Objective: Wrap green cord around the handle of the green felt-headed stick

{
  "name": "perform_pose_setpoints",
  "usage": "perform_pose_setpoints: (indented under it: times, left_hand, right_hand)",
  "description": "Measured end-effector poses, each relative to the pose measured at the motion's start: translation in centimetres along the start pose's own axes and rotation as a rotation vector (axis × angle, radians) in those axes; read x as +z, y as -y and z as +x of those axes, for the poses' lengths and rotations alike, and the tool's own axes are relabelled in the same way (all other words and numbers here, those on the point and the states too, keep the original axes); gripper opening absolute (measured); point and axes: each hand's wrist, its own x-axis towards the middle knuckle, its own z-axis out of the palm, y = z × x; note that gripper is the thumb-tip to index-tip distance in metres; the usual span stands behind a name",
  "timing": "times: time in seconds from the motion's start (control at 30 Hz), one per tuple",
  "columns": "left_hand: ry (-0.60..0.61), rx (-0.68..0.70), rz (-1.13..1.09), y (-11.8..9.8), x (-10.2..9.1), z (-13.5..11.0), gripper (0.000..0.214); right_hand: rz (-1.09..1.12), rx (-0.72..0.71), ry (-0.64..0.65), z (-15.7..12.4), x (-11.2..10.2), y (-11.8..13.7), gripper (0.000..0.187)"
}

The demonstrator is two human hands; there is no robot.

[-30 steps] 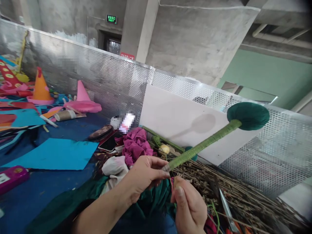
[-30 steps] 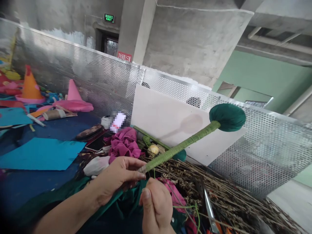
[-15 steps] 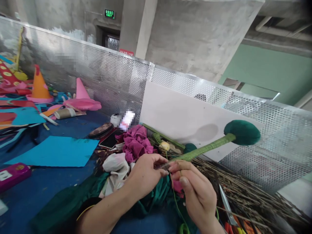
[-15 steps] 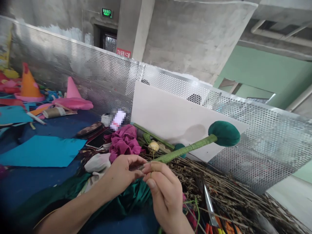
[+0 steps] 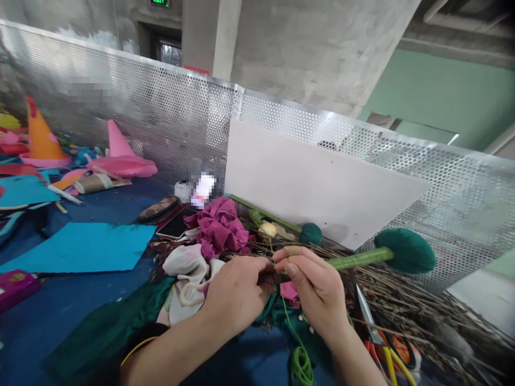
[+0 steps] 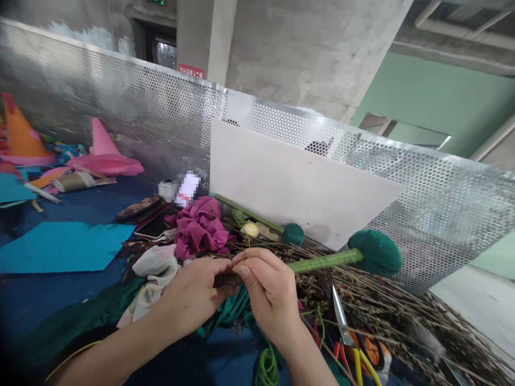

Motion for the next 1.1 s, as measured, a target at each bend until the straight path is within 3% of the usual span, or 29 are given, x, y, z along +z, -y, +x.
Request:
perform_pose_setpoints:
  times: [0.17, 0.5, 0.63, 0.8, 0.97, 1.1]
  left_hand:
    - [0.024, -0.015, 0.120, -0.5, -0.1, -0.3, 0.022]
    - [0.023, 0.070, 0.122, -0.4, 0.1, -0.3, 0.028]
    - [-0.023, 0.190, 0.285, -0.2, 0.4, -0.5, 0.025]
    - [-0.184, 0.420, 0.476, 0.6, 1.4, -0.6, 0.023]
    - [-0.269, 0.647, 0.510, 1.1, 1.7, -0.3, 0.027]
    - [-0.298, 0.699, 0.468, 1.3, 1.7, -0.2, 0.028]
  right_hand:
    - [0.010, 0.010, 0.020, 0.1, 0.0, -0.2, 0.024]
    - [-0.032, 0.113, -0.023, 0.2, -0.6, -1.1, 0.026]
    - [-0.025, 0.142, -0.006, 0.4, -0.5, -1.2, 0.027]
    - [-0.013, 0.233, 0.052, 0.5, -0.7, -1.5, 0.030]
    - [-0.027, 0.283, 0.064, 0.4, -0.7, -1.9, 0.032]
    - [-0.015, 0.311, 0.057, 0.5, -0.6, -1.8, 0.032]
